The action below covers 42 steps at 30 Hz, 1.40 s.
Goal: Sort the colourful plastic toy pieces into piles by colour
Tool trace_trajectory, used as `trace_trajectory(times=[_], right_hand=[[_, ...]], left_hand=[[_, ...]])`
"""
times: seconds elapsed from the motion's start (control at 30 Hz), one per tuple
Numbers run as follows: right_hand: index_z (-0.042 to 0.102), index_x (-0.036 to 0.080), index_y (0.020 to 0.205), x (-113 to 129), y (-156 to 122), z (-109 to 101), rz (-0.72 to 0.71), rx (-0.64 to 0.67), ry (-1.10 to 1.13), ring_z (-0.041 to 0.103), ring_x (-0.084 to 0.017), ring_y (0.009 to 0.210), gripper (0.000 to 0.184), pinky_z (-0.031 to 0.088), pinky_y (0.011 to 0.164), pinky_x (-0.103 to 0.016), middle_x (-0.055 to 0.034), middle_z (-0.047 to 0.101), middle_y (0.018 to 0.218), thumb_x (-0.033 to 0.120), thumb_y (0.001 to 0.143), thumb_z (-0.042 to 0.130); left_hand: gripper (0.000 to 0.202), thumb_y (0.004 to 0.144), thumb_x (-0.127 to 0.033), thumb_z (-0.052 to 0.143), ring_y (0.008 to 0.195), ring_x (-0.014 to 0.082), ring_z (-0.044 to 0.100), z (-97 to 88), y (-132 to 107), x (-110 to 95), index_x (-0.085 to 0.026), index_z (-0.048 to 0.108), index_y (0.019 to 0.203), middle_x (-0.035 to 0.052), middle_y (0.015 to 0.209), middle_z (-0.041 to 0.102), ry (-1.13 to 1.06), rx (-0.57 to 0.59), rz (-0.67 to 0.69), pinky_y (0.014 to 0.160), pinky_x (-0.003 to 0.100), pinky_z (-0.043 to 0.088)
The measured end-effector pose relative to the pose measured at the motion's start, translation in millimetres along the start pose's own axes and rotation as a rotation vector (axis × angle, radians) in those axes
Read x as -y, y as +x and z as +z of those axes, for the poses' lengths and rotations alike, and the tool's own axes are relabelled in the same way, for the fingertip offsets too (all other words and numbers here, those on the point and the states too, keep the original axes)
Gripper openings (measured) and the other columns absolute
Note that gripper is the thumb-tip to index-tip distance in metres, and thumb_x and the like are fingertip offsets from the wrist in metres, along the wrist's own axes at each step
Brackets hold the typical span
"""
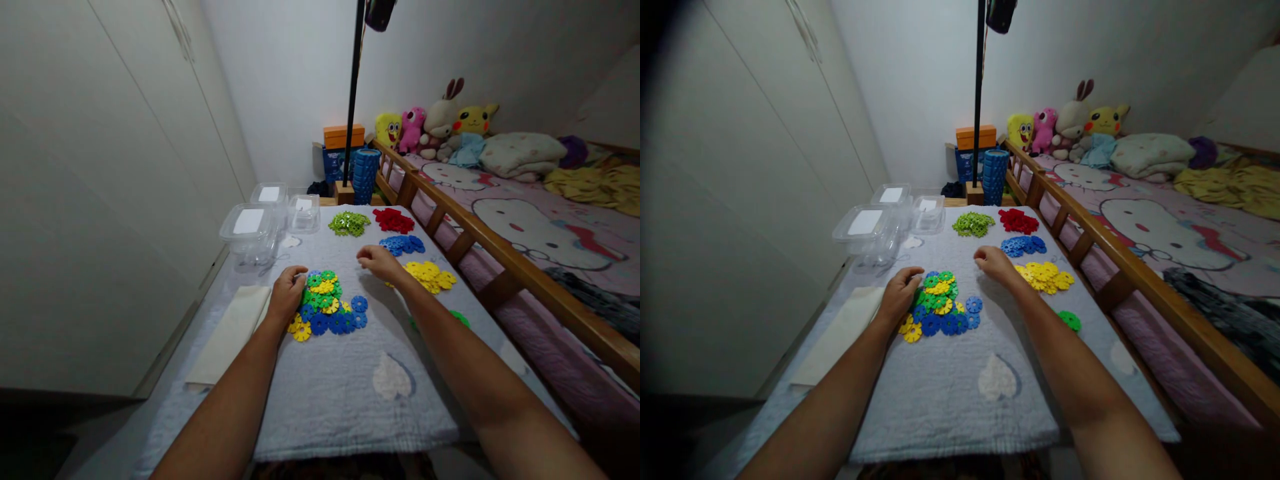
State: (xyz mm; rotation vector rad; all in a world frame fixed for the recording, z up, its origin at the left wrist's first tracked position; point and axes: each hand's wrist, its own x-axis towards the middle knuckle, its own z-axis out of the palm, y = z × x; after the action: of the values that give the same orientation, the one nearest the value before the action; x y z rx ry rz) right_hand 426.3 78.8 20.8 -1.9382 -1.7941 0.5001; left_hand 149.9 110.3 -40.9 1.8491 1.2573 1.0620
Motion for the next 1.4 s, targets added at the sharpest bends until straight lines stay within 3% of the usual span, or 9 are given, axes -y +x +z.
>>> trace_trajectory(times=[0.13,0.3,0.57,0.73,0.9,1.1,1.2,1.4], right_hand=[[0.073,0.016,0.094,41,-20,16,-0.165,0.287,-0.153,0.063,-0.015,0.080,0.018,0.041,0.069,-0.022,-0.0044,0.074,0.090,0.013,0.082,0.060],[0.073,0.017,0.103,40,-42,13,-0.143,0.436,-0.347,0.064,-0.019,0.087,0.030,0.040,0.066,-0.023,-0.0088,0.073,0.105,0.017,0.073,0.072],[0.072,0.017,0.085,34,-49,7,-0.072,0.529,-0.331,0.061,-0.014,0.079,0.010,0.037,0.060,-0.020,-0.0031,0.073,0.089,0.018,0.075,0.074],[0.070,0.017,0.101,32,-52,3,-0.102,0.503,-0.293,0.061,-0.015,0.085,0.031,0.039,0.064,-0.020,-0.0045,0.071,0.102,0.020,0.072,0.077],[0.069,0.018,0.097,27,-54,3,-0.112,0.529,-0.303,0.060,-0.016,0.086,0.034,0.039,0.064,-0.020,-0.0045,0.069,0.103,0.022,0.066,0.081],[0.063,0.018,0.079,14,-44,-10,-0.043,0.535,-0.072,0.054,-0.011,0.067,0.013,0.036,0.057,-0.020,0.0032,0.064,0.073,0.016,0.070,0.072],[0.058,0.019,0.077,-8,-29,-30,0.054,0.384,0.171,0.051,-0.010,0.055,0.006,0.037,0.053,-0.021,0.0051,0.058,0.061,0.016,0.076,0.064],[0.060,0.017,0.080,-77,11,-70,0.425,-0.346,0.396,0.061,-0.015,0.058,0.008,0.048,0.059,-0.024,0.0009,0.061,0.061,0.011,0.075,0.061]], left_hand=[[0.030,0.085,-0.032,0.054,0.103,0.0218,0.066,2.4,0,3,-0.020,0.071,0.107,0.0063,0.109,0.073,-0.078,0.026,-0.033,0.097,0.038,0.052],[0.032,0.086,-0.036,0.056,0.102,0.0218,0.067,4.3,-1,4,-0.019,0.071,0.108,0.0071,0.111,0.072,-0.121,0.061,-0.020,0.094,0.038,0.053],[0.030,0.084,-0.034,0.058,0.098,0.0211,0.067,2.8,-3,0,-0.020,0.071,0.107,0.0063,0.108,0.072,-0.030,0.099,0.022,0.093,0.037,0.053],[0.029,0.084,-0.034,0.059,0.098,0.0209,0.067,4.8,-2,4,-0.020,0.070,0.106,0.0059,0.110,0.072,-0.018,0.094,0.042,0.094,0.037,0.053],[0.028,0.084,-0.033,0.058,0.099,0.0209,0.067,5.3,-2,3,-0.021,0.070,0.107,0.0057,0.110,0.072,-0.006,0.097,0.047,0.095,0.037,0.053],[0.028,0.085,-0.033,0.058,0.099,0.0212,0.067,3.3,-3,0,-0.021,0.070,0.106,0.0057,0.109,0.071,0.025,0.105,0.065,0.096,0.038,0.052],[0.027,0.084,-0.032,0.058,0.099,0.0212,0.066,3.5,-3,1,-0.020,0.070,0.105,0.0059,0.109,0.071,0.031,0.103,0.067,0.096,0.038,0.052],[0.027,0.085,-0.033,0.058,0.099,0.0212,0.067,4.5,-2,2,-0.021,0.070,0.106,0.0051,0.106,0.071,0.043,0.103,0.070,0.096,0.038,0.052]])
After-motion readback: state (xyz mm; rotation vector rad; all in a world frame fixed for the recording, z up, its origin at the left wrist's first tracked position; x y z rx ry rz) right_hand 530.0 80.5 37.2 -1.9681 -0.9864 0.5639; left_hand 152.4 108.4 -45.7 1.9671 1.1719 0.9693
